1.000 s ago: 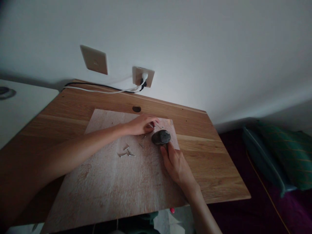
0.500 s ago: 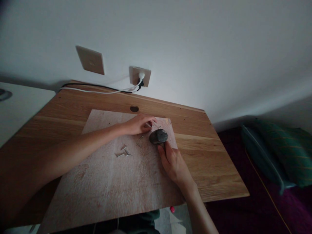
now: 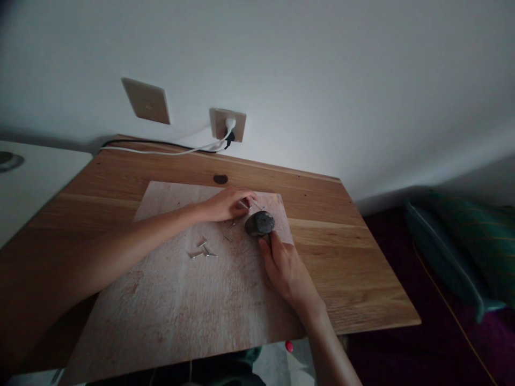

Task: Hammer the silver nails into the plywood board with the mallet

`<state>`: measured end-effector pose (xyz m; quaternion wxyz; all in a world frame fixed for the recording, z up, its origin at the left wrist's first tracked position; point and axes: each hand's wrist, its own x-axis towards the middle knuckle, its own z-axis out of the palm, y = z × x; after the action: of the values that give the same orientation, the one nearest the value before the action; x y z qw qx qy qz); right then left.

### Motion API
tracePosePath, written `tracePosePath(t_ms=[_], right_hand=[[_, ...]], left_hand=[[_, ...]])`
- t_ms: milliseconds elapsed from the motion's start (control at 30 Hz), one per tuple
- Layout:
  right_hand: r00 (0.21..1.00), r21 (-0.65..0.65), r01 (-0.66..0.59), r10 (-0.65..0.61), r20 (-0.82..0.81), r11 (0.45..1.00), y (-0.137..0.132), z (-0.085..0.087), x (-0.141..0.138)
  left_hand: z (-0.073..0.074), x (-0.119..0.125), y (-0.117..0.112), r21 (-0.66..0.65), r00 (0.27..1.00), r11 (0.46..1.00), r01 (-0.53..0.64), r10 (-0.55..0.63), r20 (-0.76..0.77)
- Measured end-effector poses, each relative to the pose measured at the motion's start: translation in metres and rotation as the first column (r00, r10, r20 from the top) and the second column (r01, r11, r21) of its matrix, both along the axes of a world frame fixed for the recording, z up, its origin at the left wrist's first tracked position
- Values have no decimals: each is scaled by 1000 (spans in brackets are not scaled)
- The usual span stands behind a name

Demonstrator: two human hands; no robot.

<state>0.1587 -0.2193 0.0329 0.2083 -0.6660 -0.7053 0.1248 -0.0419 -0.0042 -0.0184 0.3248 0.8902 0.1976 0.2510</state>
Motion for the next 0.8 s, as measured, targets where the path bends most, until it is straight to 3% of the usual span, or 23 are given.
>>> tracePosePath(t_ms=[267, 800], right_hand=[[998, -76, 13, -17, -57, 997, 1, 3, -2], [998, -97, 13, -19, -65, 995, 4, 2, 0]], left_hand=[[-3, -1, 4, -23, 1000, 999, 24, -23, 13], [-9, -1, 9, -15, 998, 999, 43, -42, 36]])
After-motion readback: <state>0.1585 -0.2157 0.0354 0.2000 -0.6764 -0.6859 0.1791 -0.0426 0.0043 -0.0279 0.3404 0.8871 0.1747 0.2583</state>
